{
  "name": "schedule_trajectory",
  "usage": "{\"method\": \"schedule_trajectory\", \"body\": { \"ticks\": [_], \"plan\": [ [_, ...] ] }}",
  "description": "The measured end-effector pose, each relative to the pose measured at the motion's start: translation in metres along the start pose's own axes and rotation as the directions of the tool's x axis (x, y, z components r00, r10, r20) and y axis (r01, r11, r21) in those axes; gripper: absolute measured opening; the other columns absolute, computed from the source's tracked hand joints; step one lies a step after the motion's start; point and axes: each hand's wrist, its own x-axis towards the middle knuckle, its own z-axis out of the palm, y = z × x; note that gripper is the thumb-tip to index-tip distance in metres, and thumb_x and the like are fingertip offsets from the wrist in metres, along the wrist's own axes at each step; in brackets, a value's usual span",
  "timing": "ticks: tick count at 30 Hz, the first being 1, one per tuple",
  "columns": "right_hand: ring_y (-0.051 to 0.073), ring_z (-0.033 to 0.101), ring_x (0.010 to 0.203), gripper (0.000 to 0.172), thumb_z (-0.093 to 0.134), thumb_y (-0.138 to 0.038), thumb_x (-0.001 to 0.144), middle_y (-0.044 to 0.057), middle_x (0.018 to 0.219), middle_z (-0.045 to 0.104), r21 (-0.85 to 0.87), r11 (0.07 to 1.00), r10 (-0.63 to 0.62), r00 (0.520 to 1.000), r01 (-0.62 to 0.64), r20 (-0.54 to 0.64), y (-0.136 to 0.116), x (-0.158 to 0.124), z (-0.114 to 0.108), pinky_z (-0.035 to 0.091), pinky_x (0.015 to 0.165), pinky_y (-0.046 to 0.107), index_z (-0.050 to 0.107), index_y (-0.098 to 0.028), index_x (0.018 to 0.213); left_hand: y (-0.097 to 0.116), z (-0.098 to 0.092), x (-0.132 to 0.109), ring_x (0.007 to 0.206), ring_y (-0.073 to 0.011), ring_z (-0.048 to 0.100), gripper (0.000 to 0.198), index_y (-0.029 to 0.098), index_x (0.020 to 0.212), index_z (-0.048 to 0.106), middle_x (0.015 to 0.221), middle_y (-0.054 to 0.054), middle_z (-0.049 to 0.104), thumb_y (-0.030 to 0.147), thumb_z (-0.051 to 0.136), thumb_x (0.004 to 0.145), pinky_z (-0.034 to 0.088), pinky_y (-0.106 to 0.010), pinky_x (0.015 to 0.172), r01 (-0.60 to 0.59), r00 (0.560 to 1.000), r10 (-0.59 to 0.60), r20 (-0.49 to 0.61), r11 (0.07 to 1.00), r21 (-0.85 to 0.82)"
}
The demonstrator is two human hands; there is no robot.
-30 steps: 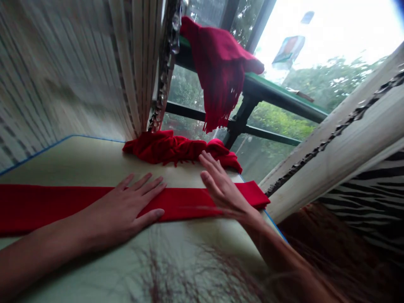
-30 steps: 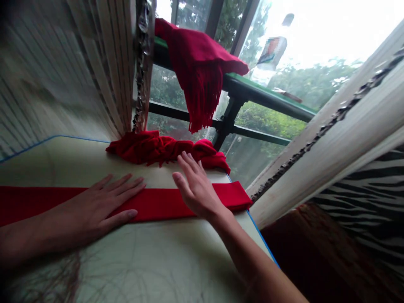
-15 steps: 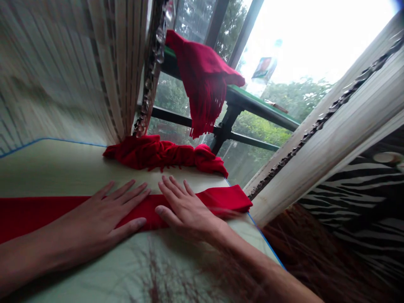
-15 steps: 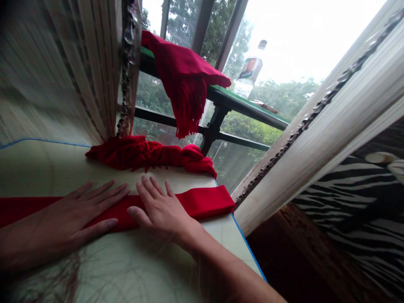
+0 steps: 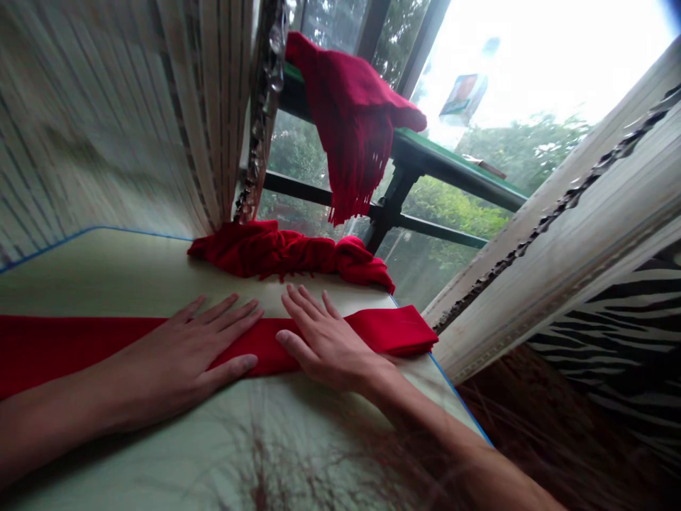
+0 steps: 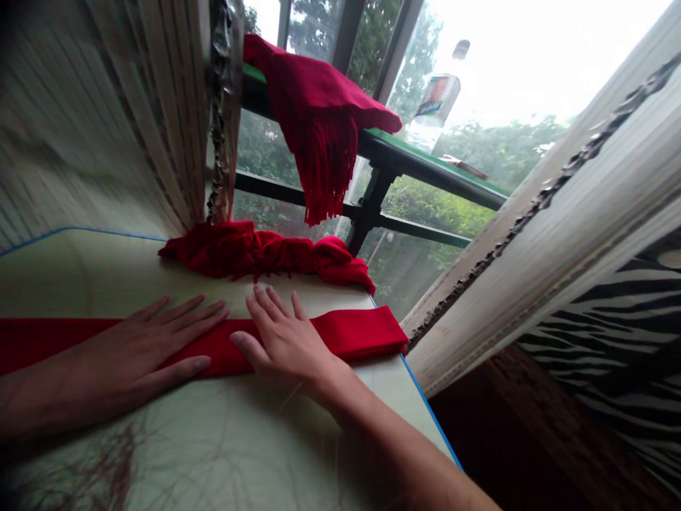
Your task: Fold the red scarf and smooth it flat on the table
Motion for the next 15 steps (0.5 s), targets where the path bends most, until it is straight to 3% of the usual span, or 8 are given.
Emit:
{"method": "schedule_trajectory", "body": {
  "ticks": [2,6,12,15],
  "plan": [
    [0.023,0.005,0.160,0.068,0.033,-0.053,0.107,0.011,0.172,0.012,-0.007,1.000,-0.027,0.999,0.027,-0.028,-0.002,0.000,0.003,0.006,0.129,0.056,0.021,-0.017,0.163,0.001,-0.002,0.001,0.155,-0.0323,0.024,0.070,0.032,0.162,0.024,0.167,0.001,0.026,0.066,0.036,0.101,0.014,-0.054,0.127,0.005,0.999,-0.005,0.041,1.000,-0.015],
    [0.027,0.012,0.159,0.075,0.033,-0.060,0.105,0.015,0.170,0.019,0.022,0.998,-0.065,0.994,0.063,0.092,0.001,-0.001,0.009,0.010,0.128,0.059,0.024,-0.012,0.162,0.004,-0.006,0.001,0.157,-0.0268,0.018,0.060,0.029,0.164,0.018,0.168,0.001,0.021,0.051,0.020,0.108,0.010,-0.053,0.127,0.034,0.992,-0.029,0.123,0.999,-0.040],
    [0.024,0.003,0.159,0.073,0.033,-0.059,0.106,0.010,0.172,0.012,0.000,0.995,-0.097,0.995,0.097,-0.025,0.001,-0.003,0.011,0.007,0.129,0.057,0.017,-0.019,0.165,0.010,-0.013,-0.001,0.158,-0.0254,0.016,0.059,0.027,0.164,0.022,0.169,0.000,0.020,0.049,0.022,0.108,0.007,-0.050,0.127,0.031,0.992,-0.029,0.124,0.999,-0.020],
    [0.027,0.008,0.159,0.076,0.037,-0.061,0.104,0.013,0.170,0.018,-0.022,0.994,-0.108,0.993,0.109,0.042,0.000,-0.004,0.015,0.010,0.128,0.059,0.021,-0.017,0.164,0.017,-0.018,-0.002,0.158,-0.0270,0.015,0.061,0.025,0.164,0.022,0.169,-0.002,0.017,0.049,0.022,0.108,0.007,-0.052,0.127,0.031,0.988,-0.030,0.152,1.000,-0.003]
  ]
}}
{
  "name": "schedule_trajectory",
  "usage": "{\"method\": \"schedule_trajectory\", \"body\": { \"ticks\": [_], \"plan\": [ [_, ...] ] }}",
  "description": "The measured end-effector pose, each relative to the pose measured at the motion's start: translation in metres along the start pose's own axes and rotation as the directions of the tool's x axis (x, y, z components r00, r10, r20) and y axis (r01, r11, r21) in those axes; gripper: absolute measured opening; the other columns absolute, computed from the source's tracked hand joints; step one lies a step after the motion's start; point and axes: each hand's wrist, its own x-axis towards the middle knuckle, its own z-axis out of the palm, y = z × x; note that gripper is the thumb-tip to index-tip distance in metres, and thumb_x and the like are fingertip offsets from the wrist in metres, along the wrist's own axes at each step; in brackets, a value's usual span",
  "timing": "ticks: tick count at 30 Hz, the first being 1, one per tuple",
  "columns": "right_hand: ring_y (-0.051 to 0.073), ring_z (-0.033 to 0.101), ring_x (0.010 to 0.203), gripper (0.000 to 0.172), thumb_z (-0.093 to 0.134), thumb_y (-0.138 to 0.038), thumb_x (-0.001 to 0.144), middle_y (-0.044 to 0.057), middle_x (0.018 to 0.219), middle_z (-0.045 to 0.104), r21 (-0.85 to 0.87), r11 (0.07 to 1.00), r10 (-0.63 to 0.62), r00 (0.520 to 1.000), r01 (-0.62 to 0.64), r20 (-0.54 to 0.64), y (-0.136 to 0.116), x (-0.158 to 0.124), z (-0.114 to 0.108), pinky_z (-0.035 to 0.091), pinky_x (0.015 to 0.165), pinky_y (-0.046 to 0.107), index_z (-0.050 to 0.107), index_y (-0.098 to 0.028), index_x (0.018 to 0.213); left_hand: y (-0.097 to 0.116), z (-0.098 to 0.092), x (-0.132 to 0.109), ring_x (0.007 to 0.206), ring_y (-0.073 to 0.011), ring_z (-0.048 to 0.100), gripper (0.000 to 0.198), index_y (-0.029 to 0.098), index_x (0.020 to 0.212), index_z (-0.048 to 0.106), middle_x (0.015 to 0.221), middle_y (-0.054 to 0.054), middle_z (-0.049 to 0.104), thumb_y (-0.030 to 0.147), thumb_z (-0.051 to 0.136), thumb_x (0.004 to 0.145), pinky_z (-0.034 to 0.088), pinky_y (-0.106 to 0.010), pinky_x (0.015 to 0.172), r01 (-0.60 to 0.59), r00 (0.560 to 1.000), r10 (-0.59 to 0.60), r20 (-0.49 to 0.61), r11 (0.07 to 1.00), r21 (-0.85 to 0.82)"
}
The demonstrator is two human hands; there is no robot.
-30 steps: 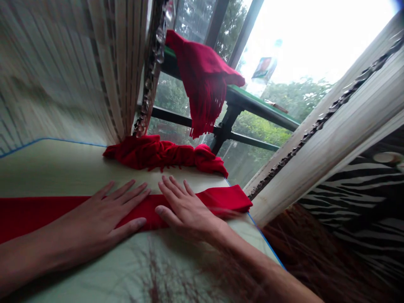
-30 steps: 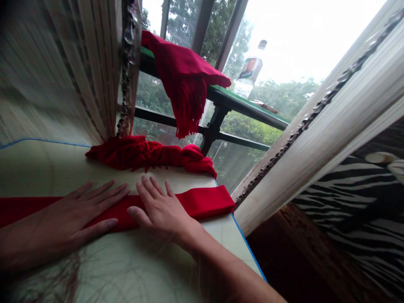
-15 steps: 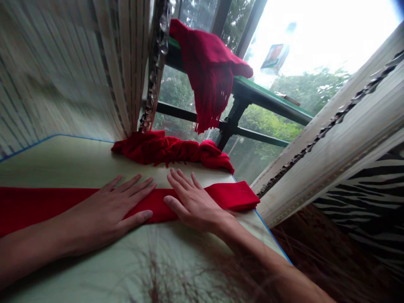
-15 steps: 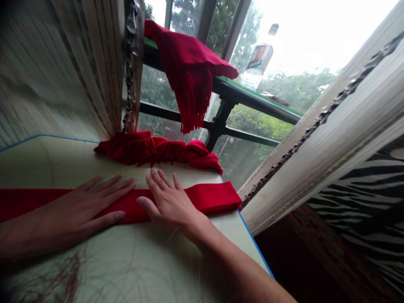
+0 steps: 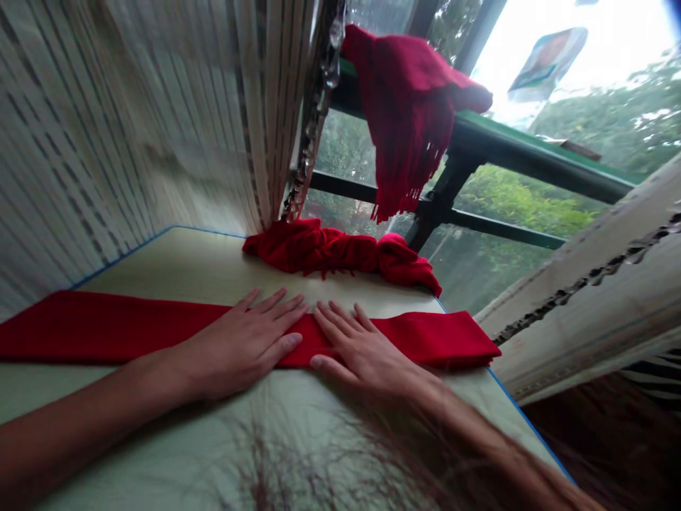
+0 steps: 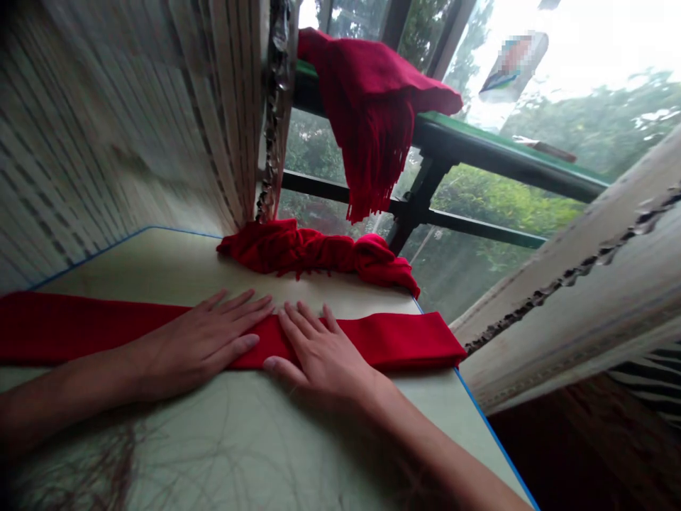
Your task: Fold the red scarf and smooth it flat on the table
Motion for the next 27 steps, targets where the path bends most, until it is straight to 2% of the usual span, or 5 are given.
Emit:
{"method": "schedule_trajectory", "body": {
  "ticks": [6,14,19,23,27],
  "plan": [
    [0.025,0.006,0.159,0.075,0.034,-0.059,0.105,0.010,0.171,0.013,-0.039,0.999,0.006,0.996,-0.009,-0.084,0.003,0.001,0.008,0.008,0.129,0.058,0.013,-0.019,0.165,0.013,-0.013,-0.001,0.159,-0.0251,0.005,0.062,0.022,0.165,0.020,0.171,-0.001,0.010,0.049,0.025,0.109,0.002,-0.052,0.128,0.005,0.999,-0.007,0.032,0.999,0.050],
    [0.027,0.014,0.158,0.071,0.038,-0.055,0.106,0.008,0.171,0.017,-0.023,0.999,0.029,0.993,-0.032,-0.116,0.005,0.000,0.017,0.012,0.128,0.060,0.011,-0.026,0.165,0.011,-0.014,-0.001,0.159,-0.0220,0.010,0.065,0.021,0.165,0.020,0.171,-0.002,0.015,0.055,0.019,0.109,0.006,-0.049,0.129,0.001,0.997,0.000,0.074,1.000,-0.016],
    [0.028,0.017,0.157,0.074,0.041,-0.057,0.104,0.010,0.169,0.021,-0.026,1.000,0.013,0.999,-0.014,-0.044,0.006,0.000,0.017,0.014,0.128,0.060,0.016,-0.024,0.165,0.012,-0.014,-0.001,0.159,-0.0235,0.012,0.065,0.021,0.165,0.019,0.171,-0.003,0.014,0.054,0.023,0.109,0.007,-0.050,0.128,-0.002,0.997,0.003,0.073,1.000,-0.009],
    [0.027,0.013,0.158,0.074,0.039,-0.056,0.105,0.010,0.171,0.017,-0.025,0.999,0.022,0.991,-0.026,-0.135,0.006,-0.001,0.016,0.014,0.128,0.059,0.012,-0.023,0.165,0.012,-0.014,0.000,0.159,-0.0234,0.012,0.065,0.021,0.165,0.020,0.170,-0.004,0.014,0.055,0.022,0.110,0.008,-0.050,0.128,0.005,0.998,-0.005,0.067,1.000,-0.008],
    [0.027,0.018,0.157,0.076,0.042,-0.059,0.103,0.012,0.169,0.024,-0.052,0.999,0.012,0.998,-0.015,-0.057,0.006,-0.001,0.018,0.015,0.128,0.060,0.019,-0.021,0.165,0.013,-0.015,0.000,0.159,-0.0222,0.010,0.064,0.021,0.165,0.018,0.171,-0.003,0.013,0.054,0.023,0.110,0.006,-0.049,0.128,0.009,0.996,-0.009,0.090,1.000,-0.001]
  ]
}}
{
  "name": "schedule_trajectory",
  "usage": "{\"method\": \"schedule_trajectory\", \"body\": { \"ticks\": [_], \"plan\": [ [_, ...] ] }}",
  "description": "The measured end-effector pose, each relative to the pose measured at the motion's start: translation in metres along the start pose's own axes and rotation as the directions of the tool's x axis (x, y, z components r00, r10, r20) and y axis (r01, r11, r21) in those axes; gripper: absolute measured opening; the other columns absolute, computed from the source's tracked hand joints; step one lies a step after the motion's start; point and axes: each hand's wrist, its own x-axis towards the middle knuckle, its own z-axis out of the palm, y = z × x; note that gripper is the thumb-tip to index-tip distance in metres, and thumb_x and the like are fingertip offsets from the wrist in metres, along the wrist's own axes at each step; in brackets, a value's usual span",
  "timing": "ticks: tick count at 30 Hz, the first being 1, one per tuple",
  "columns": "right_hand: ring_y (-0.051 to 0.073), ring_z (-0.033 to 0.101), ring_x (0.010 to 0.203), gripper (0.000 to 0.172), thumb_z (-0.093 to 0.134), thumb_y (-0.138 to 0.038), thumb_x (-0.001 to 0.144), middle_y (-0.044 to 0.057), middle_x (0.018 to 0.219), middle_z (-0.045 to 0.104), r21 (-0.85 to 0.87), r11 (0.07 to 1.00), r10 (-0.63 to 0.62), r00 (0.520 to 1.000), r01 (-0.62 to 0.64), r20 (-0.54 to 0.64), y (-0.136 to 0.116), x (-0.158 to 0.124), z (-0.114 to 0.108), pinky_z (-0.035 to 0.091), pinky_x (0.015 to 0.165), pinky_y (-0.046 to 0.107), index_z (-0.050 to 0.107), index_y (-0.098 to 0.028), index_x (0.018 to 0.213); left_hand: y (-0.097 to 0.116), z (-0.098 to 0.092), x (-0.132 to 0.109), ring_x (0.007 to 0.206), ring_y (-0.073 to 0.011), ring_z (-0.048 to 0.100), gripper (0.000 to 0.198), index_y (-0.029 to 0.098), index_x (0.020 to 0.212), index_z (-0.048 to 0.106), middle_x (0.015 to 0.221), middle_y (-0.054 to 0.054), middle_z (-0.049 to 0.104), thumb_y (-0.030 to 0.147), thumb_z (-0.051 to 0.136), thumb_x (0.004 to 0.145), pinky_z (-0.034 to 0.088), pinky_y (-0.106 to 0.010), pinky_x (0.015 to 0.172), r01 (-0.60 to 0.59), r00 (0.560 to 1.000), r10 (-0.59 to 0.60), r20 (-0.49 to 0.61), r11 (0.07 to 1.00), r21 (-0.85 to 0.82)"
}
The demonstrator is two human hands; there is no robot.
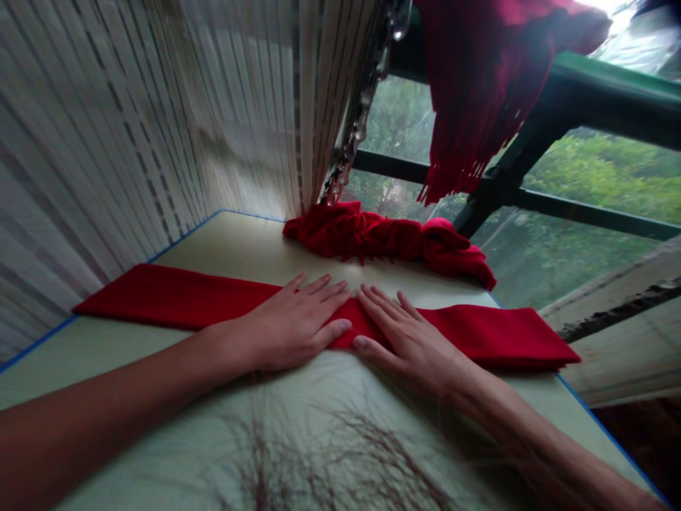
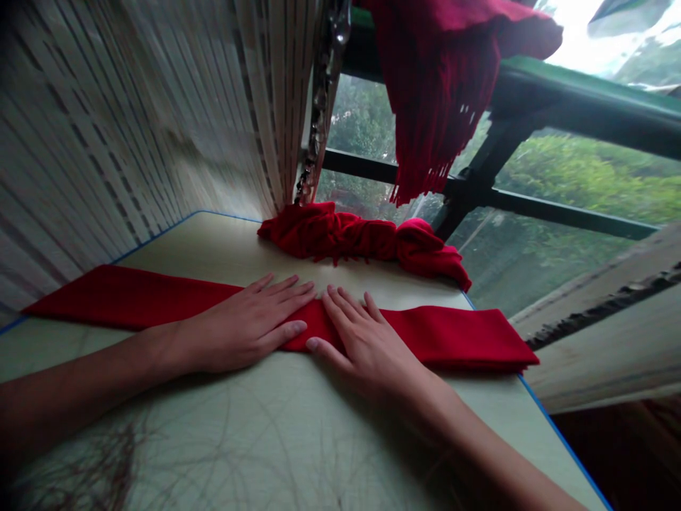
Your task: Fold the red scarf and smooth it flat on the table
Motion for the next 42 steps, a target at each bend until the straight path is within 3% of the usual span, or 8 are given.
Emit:
{"method": "schedule_trajectory", "body": {
  "ticks": [4,8,14,25,29,33,38,42],
  "plan": [
    [0.026,0.013,0.158,0.075,0.039,-0.057,0.105,0.011,0.170,0.019,-0.004,1.000,0.004,0.998,-0.004,-0.060,0.002,0.000,-0.002,0.015,0.128,0.058,0.016,-0.020,0.165,0.001,0.000,-0.001,0.159,-0.0219,0.011,0.063,0.020,0.164,0.021,0.170,-0.002,0.015,0.053,0.023,0.110,0.007,-0.050,0.128,-0.005,1.000,0.005,-0.005,1.000,0.002],
    [0.027,0.018,0.157,0.076,0.041,-0.060,0.103,0.012,0.169,0.024,-0.020,1.000,-0.002,1.000,0.002,0.007,0.002,-0.001,-0.004,0.015,0.128,0.059,0.022,-0.019,0.164,0.001,0.000,-0.001,0.159,-0.0225,0.011,0.064,0.020,0.164,0.021,0.170,-0.003,0.014,0.053,0.025,0.110,0.007,-0.050,0.128,-0.008,1.000,0.008,-0.001,1.000,0.001],
    [0.025,0.016,0.158,0.077,0.038,-0.061,0.104,0.012,0.169,0.023,-0.028,0.999,0.016,1.000,-0.016,-0.006,0.003,-0.002,-0.005,0.014,0.129,0.055,0.023,-0.013,0.163,0.000,0.000,0.000,0.159,-0.0227,0.011,0.065,0.020,0.164,0.022,0.170,-0.004,0.014,0.055,0.024,0.109,0.006,-0.049,0.128,-0.005,1.000,0.005,-0.007,1.000,0.006],
    [0.026,0.016,0.158,0.075,0.040,-0.060,0.104,0.011,0.169,0.025,-0.022,1.000,0.008,0.999,-0.007,0.043,0.002,-0.003,-0.009,0.014,0.129,0.057,0.023,-0.018,0.164,-0.001,0.001,-0.001,0.159,-0.0227,0.010,0.066,0.021,0.165,0.021,0.171,-0.004,0.013,0.057,0.023,0.109,0.005,-0.047,0.128,-0.019,1.000,0.019,-0.001,1.000,-0.009],
    [0.028,0.016,0.158,0.075,0.042,-0.058,0.103,0.009,0.170,0.022,-0.009,1.000,0.006,1.000,-0.006,-0.019,0.004,-0.003,-0.008,0.016,0.128,0.059,0.018,-0.024,0.165,-0.001,0.001,0.000,0.158,-0.0248,0.013,0.067,0.020,0.164,0.024,0.170,-0.006,0.017,0.057,0.024,0.108,0.006,-0.048,0.128,-0.022,1.000,0.022,-0.014,1.000,-0.009],
    [0.027,0.016,0.157,0.075,0.040,-0.061,0.103,0.009,0.169,0.022,-0.013,1.000,0.015,0.999,-0.014,0.034,0.006,-0.003,-0.007,0.015,0.129,0.058,0.022,-0.022,0.164,-0.002,0.001,-0.001,0.158,-0.0268,0.014,0.073,0.021,0.164,0.023,0.170,-0.007,0.016,0.066,0.025,0.106,0.008,-0.049,0.127,-0.040,0.998,0.039,-0.045,0.998,-0.038],
    [0.029,0.017,0.157,0.074,0.041,-0.059,0.104,0.011,0.169,0.022,-0.010,1.000,0.029,1.000,-0.029,0.009,0.008,-0.003,-0.006,0.015,0.128,0.060,0.022,-0.021,0.164,-0.002,0.001,-0.001,0.158,-0.0297,0.012,0.084,0.021,0.164,0.021,0.171,-0.009,0.014,0.076,0.027,0.100,0.007,-0.051,0.127,-0.058,0.998,0.056,-0.036,0.997,-0.045],
    [0.029,0.018,0.157,0.075,0.040,-0.061,0.103,0.012,0.169,0.023,-0.016,1.000,0.027,1.000,-0.027,0.015,0.006,-0.003,-0.010,0.015,0.128,0.058,0.024,-0.018,0.163,-0.002,0.002,0.000,0.159,-0.0293,0.011,0.081,0.025,0.164,0.022,0.171,-0.006,0.015,0.075,0.028,0.101,0.004,-0.052,0.127,-0.046,0.999,0.045,-0.020,0.998,-0.031]
  ]
}}
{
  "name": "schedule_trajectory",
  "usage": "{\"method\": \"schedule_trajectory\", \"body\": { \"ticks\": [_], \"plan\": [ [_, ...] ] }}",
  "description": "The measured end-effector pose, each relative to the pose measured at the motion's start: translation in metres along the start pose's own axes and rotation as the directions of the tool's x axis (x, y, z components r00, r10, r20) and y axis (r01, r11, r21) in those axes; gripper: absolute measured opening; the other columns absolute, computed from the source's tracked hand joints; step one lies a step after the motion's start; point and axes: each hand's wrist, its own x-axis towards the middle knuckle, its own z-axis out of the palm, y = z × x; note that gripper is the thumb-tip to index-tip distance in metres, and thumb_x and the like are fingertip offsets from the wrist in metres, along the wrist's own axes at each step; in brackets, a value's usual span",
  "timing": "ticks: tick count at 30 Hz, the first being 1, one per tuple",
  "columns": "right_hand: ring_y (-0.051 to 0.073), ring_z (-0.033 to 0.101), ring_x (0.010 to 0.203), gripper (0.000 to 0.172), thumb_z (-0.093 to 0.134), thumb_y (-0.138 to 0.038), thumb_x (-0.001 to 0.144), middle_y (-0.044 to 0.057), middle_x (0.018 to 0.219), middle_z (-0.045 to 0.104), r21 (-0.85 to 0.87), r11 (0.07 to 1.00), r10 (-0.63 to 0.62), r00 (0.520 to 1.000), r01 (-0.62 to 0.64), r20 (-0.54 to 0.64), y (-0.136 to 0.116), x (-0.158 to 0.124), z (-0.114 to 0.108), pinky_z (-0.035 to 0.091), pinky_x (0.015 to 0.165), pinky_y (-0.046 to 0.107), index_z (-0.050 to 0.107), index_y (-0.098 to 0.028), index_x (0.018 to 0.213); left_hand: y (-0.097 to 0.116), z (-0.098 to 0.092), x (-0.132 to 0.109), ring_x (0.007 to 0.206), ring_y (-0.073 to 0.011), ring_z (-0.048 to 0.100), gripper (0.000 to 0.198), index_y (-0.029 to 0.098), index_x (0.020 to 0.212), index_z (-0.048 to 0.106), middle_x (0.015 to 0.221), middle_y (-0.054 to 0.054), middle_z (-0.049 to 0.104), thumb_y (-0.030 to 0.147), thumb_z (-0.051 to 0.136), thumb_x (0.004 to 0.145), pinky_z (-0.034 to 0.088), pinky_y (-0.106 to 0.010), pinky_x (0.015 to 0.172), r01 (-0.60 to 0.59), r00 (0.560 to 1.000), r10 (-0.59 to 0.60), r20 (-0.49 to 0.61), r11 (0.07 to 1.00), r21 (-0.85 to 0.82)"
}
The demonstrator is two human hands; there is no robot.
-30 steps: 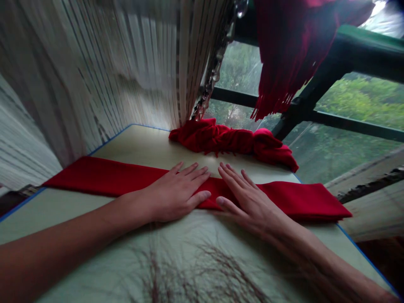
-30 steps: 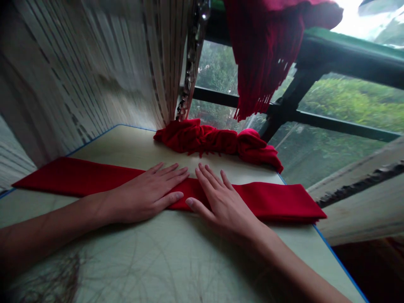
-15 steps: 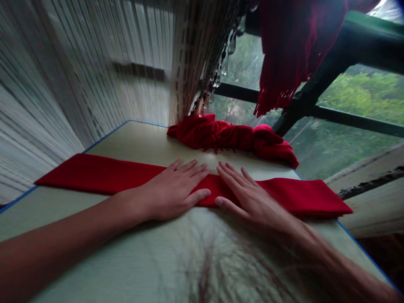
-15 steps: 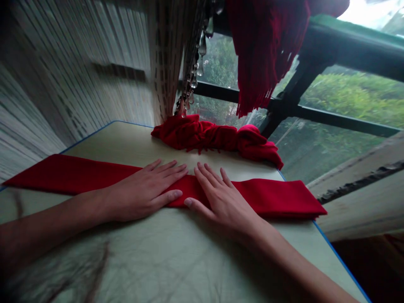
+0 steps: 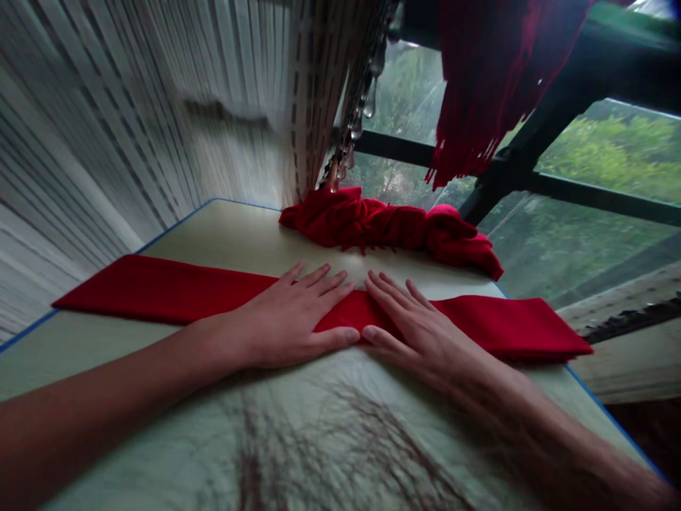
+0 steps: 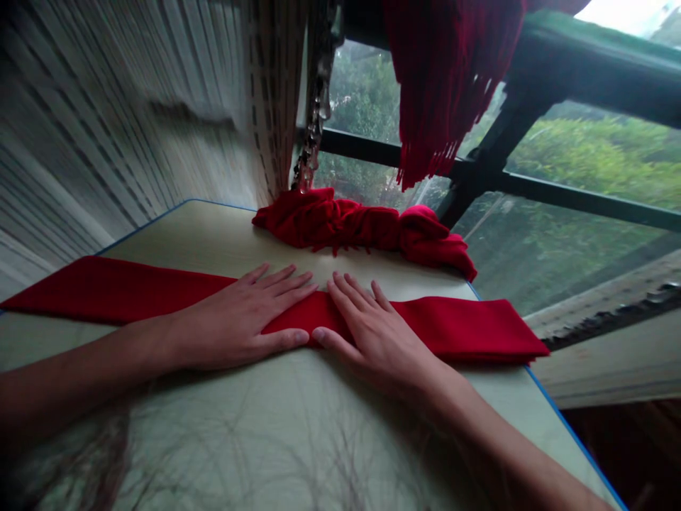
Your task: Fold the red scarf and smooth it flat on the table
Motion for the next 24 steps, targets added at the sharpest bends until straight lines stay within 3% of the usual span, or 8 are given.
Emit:
{"method": "schedule_trajectory", "body": {
  "ticks": [4,10,13,17,20,24],
  "plan": [
    [0.027,0.013,0.158,0.073,0.036,-0.060,0.104,0.009,0.171,0.021,0.000,1.000,-0.020,0.998,0.020,-0.063,-0.001,-0.001,-0.002,0.014,0.128,0.058,0.019,-0.023,0.164,0.001,0.000,0.000,0.159,-0.0294,0.011,0.081,0.024,0.164,0.023,0.171,-0.007,0.014,0.074,0.030,0.101,0.005,-0.053,0.127,0.008,1.000,-0.008,-0.005,1.000,0.000],
    [0.027,0.019,0.157,0.074,0.042,-0.060,0.103,0.010,0.169,0.024,0.041,0.999,-0.021,0.999,0.019,0.041,0.002,0.000,0.002,0.015,0.128,0.058,0.025,-0.021,0.163,-0.001,0.001,0.001,0.159,-0.0289,0.009,0.074,0.027,0.165,0.017,0.171,-0.004,0.013,0.067,0.028,0.105,0.004,-0.053,0.127,0.002,1.000,-0.002,0.013,1.000,-0.013],
    [0.025,0.024,0.157,0.067,0.040,-0.058,0.104,0.009,0.167,0.032,0.066,0.998,0.024,0.991,-0.015,-0.134,0.010,0.002,-0.015,0.016,0.129,0.055,0.034,-0.022,0.160,-0.007,0.005,0.001,0.158,-0.0286,0.012,0.064,0.030,0.164,0.023,0.171,-0.002,0.015,0.059,0.028,0.107,0.005,-0.053,0.127,-0.031,0.997,0.030,-0.067,0.999,-0.011],
    [0.027,0.038,0.151,0.058,0.035,-0.056,0.106,0.010,0.160,0.047,0.104,0.983,0.180,0.863,-0.148,-0.472,0.044,-0.002,-0.053,0.025,0.126,0.054,0.050,-0.023,0.151,-0.016,0.014,0.002,0.157,-0.0302,0.018,0.053,0.040,0.160,0.031,0.169,0.004,0.023,0.049,0.034,0.108,0.009,-0.056,0.127,-0.125,0.965,0.121,-0.231,0.992,-0.002],
    [0.027,0.053,0.140,0.058,0.030,-0.055,0.107,0.013,0.147,0.062,0.125,0.964,0.266,0.833,-0.235,-0.486,0.075,-0.013,-0.072,0.040,0.118,0.049,0.057,-0.019,0.144,-0.017,0.020,0.006,0.156,-0.0304,0.023,0.055,0.042,0.160,0.030,0.168,0.005,0.027,0.051,0.039,0.107,0.012,-0.056,0.127,-0.174,0.934,0.162,-0.319,0.985,-0.010],
    [0.025,0.059,0.135,0.059,0.032,-0.057,0.106,0.013,0.141,0.067,0.105,0.965,0.264,0.875,-0.242,-0.405,0.097,-0.021,-0.070,0.046,0.114,0.041,0.063,-0.017,0.136,-0.007,0.021,0.014,0.155,-0.0326,0.024,0.055,0.043,0.159,0.033,0.166,0.004,0.030,0.056,0.040,0.105,0.013,-0.058,0.127,-0.179,0.943,0.157,-0.294,0.983,-0.046]
  ]
}}
